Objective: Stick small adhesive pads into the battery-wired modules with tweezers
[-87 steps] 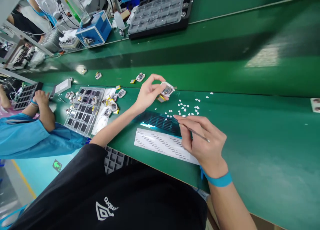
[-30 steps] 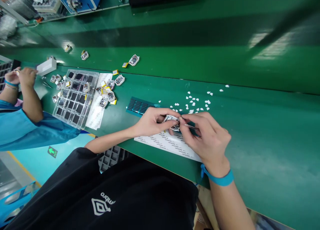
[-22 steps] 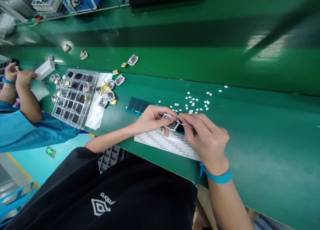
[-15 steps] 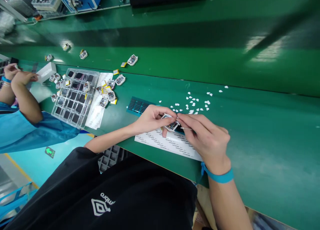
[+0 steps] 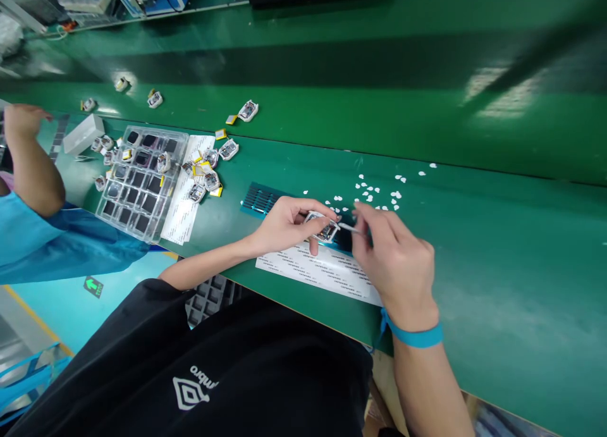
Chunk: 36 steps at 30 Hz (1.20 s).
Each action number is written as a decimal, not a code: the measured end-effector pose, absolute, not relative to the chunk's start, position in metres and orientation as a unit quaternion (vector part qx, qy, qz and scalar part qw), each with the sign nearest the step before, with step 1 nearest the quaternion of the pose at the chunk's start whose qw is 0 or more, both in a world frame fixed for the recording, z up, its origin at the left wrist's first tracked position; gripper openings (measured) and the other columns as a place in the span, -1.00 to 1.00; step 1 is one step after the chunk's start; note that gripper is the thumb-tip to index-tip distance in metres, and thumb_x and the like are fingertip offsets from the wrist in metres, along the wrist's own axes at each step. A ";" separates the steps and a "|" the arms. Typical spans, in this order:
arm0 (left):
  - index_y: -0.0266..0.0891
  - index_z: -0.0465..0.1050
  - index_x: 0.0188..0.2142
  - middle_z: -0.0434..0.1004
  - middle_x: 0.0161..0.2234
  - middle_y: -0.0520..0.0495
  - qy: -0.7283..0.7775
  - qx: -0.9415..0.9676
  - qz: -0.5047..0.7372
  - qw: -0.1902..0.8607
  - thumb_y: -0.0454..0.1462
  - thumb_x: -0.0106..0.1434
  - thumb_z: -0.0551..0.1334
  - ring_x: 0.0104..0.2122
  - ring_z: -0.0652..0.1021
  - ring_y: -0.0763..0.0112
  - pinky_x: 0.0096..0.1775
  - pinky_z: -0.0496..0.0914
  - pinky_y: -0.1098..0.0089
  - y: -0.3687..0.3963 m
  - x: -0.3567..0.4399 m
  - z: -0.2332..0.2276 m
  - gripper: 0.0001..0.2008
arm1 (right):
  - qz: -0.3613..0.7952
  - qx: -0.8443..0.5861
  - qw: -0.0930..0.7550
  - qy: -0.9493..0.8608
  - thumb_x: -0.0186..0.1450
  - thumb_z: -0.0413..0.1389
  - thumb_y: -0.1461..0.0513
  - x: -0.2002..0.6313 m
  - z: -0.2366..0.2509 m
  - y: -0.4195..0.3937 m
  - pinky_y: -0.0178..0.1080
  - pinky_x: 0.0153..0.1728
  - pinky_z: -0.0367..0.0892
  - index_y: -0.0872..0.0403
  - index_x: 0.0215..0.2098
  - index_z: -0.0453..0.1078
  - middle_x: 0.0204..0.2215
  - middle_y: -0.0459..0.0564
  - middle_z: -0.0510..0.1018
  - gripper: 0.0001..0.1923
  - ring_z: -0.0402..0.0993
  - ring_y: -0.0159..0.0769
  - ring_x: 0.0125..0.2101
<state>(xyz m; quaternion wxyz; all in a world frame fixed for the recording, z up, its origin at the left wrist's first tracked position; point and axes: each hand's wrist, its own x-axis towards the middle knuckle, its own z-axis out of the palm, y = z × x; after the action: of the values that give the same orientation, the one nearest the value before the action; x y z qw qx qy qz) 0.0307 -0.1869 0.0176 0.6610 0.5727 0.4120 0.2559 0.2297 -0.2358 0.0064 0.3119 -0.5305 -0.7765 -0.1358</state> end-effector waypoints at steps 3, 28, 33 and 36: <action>-0.26 0.58 -0.15 0.51 -0.55 0.08 0.412 0.572 0.270 0.656 -0.29 0.38 0.24 -0.59 0.62 0.52 -0.58 0.28 0.55 -0.189 0.031 0.019 -0.86 | -0.132 -0.537 0.323 -0.768 0.40 0.22 0.34 0.228 0.009 -0.234 -0.32 -0.60 0.26 0.03 0.09 0.52 -0.32 -0.08 0.73 -0.70 0.56 -0.44 -0.52; -0.19 0.34 -0.21 0.52 -0.36 0.11 0.398 0.597 0.286 0.635 -0.31 0.32 0.25 -0.54 0.65 0.60 -0.62 0.28 0.60 -0.194 0.031 0.021 -0.91 | -0.151 -0.465 0.286 -0.824 0.39 0.27 0.31 0.235 0.016 -0.240 -0.30 -0.58 0.27 -0.01 0.00 0.50 -0.26 -0.15 0.75 -0.77 0.55 -0.49 -0.50; -0.19 0.34 -0.19 0.55 -0.32 0.09 0.387 0.595 0.296 0.639 -0.30 0.31 0.26 -0.54 0.65 0.60 -0.61 0.29 0.61 -0.196 0.031 0.019 -0.89 | -0.127 -0.459 0.286 -0.831 0.35 0.23 0.40 0.235 0.017 -0.239 -0.31 -0.57 0.28 0.00 0.02 0.47 -0.24 -0.16 0.74 -0.69 0.53 -0.50 -0.50; -0.19 0.35 -0.19 0.53 -0.34 0.10 0.374 0.591 0.311 0.643 -0.29 0.31 0.27 -0.54 0.65 0.59 -0.61 0.30 0.61 -0.197 0.032 0.019 -0.88 | -0.124 -0.452 0.293 -0.833 0.34 0.25 0.42 0.235 0.017 -0.239 -0.32 -0.56 0.29 0.02 0.07 0.46 -0.22 -0.14 0.75 -0.63 0.53 -0.50 -0.49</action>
<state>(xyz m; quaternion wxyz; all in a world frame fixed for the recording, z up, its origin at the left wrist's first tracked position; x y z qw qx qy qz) 0.0316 -0.1968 0.0191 0.6433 0.5913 0.3738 0.3111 0.2348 -0.2391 0.0175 0.2934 -0.4521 -0.8331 -0.1243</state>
